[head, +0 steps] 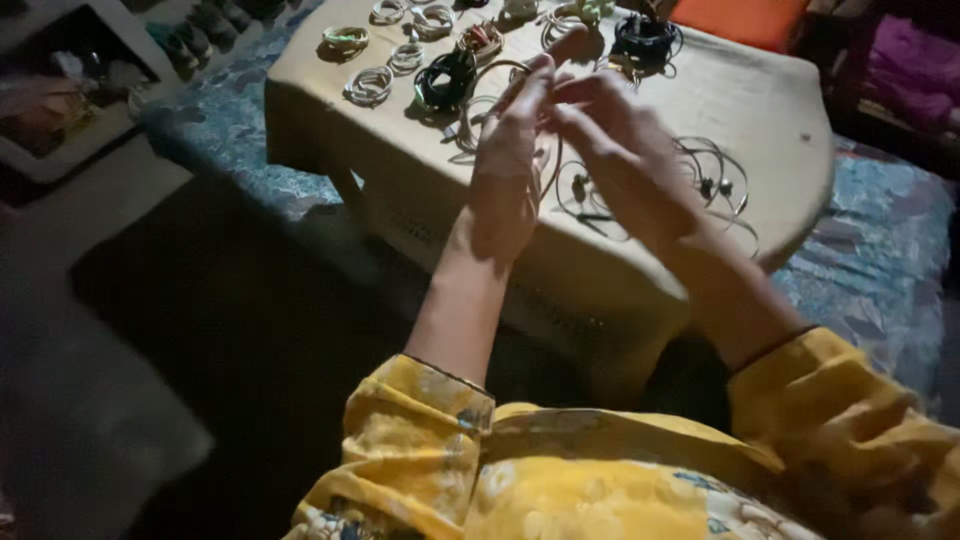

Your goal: The person untangles and coils various cables on a table. They handle multiple cables, including a white cable with a USB connector, separating them from a tangled mass and arranging them into neat coils.

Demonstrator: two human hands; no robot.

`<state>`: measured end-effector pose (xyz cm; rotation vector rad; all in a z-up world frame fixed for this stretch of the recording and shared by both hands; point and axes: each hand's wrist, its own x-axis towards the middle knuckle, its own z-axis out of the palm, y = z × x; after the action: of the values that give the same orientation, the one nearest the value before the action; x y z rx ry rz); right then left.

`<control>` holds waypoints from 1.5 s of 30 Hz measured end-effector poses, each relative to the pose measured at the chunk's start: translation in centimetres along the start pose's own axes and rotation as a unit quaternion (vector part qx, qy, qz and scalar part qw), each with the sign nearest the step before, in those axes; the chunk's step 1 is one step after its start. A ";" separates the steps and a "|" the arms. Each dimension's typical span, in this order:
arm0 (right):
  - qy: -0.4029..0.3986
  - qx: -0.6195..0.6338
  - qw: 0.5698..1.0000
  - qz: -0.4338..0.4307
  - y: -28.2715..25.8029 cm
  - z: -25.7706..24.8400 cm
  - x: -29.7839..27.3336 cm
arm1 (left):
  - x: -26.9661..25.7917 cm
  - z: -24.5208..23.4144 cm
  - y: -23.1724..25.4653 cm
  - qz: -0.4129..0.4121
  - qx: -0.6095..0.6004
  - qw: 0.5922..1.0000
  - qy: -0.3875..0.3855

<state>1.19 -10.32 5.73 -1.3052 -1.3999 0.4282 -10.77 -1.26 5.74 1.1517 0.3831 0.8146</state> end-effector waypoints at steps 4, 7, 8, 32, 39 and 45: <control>-0.002 0.156 0.986 0.053 -2.1 3.2 -1.6 | -2.1 -2.5 -0.3 -0.037 0.085 0.996 -0.019; 0.028 0.076 0.990 0.114 -3.7 3.1 -3.8 | -2.3 -4.2 -0.7 0.001 0.252 0.967 0.037; 0.040 0.048 0.989 0.135 -4.2 2.7 -4.6 | -2.8 -4.7 -1.0 0.101 0.350 0.927 0.092; 0.057 -0.131 0.959 0.245 -5.8 -4.5 -10.2 | -9.5 -11.1 4.8 -0.137 -0.467 0.872 0.050; -0.059 -0.161 0.954 0.245 -5.7 -3.9 -9.5 | -6.3 -6.9 3.7 0.007 -0.175 0.969 0.172; -0.131 -0.022 0.963 0.236 -6.0 -3.5 -8.8 | -3.0 -1.7 2.0 0.208 0.281 0.929 0.120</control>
<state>-0.57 -21.13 7.76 -1.6690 -1.3073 0.9234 -14.57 -2.06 6.51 1.7076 0.6125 1.2741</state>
